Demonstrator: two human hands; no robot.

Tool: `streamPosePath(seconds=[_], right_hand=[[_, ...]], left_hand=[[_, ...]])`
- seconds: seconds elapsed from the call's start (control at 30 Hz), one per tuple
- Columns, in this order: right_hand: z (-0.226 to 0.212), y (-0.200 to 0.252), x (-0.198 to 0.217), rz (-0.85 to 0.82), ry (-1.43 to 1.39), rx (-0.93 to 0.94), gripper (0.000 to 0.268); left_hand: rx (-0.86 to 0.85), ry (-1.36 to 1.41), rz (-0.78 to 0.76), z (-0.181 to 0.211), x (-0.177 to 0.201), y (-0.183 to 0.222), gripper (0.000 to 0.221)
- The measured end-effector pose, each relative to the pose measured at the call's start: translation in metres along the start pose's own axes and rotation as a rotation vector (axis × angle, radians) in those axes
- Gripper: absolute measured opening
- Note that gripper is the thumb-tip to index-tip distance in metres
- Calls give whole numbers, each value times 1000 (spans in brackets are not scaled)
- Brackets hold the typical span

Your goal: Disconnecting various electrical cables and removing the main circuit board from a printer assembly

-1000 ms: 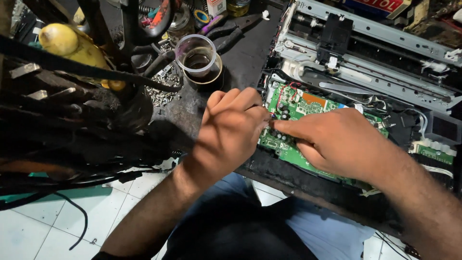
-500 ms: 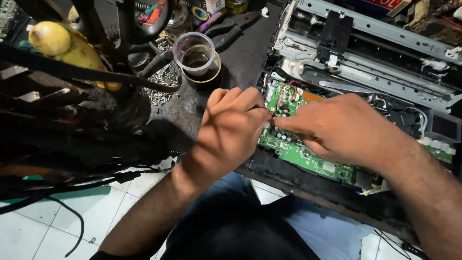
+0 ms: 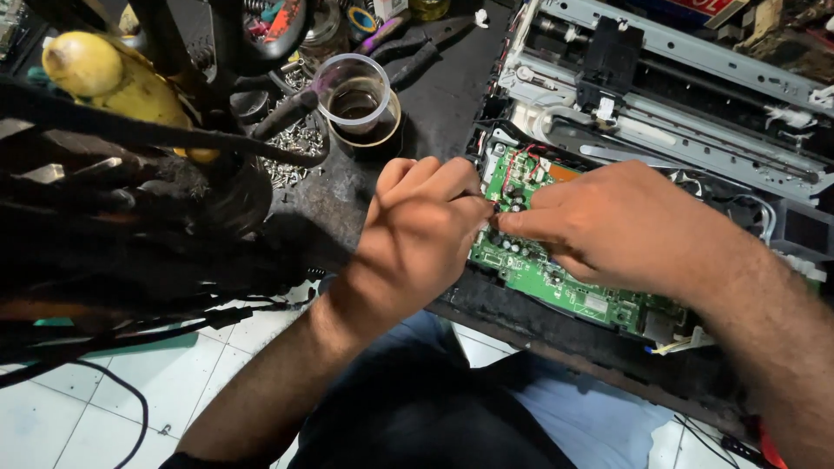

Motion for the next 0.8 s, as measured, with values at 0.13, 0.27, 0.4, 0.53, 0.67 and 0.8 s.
streamPosePath(seconds=[0.13, 0.27, 0.4, 0.53, 0.67, 0.8], right_hand=[[1, -1, -5, -39, 31, 30, 33], [-1, -5, -6, -80, 57, 45, 23], [-2, -10, -2, -125, 65, 5, 17], [-5, -14, 0, -110, 45, 24, 15], [-4, -14, -2, -146, 33, -6, 18], [0, -10, 5, 20, -35, 52, 23]], left_hand=[[-24, -13, -17, -1, -4, 1, 19], [-50, -17, -4, 1, -5, 0, 24], [-4, -23, 2, -3, -13, 3, 24], [54, -64, -61, -7, -18, 5, 19], [31, -99, -101, -10, -26, 9, 18], [39, -116, -101, -7, -20, 8, 16]])
Point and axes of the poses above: each hand's wrist, its own y-axis away from the middle knuckle, its own x-axis out of the back of the hand, z = x × y, the point moved 7 cm from there along -y, towards the middle knuckle, and after that the axes turned 1 degree about z, right-handed, at the moved point
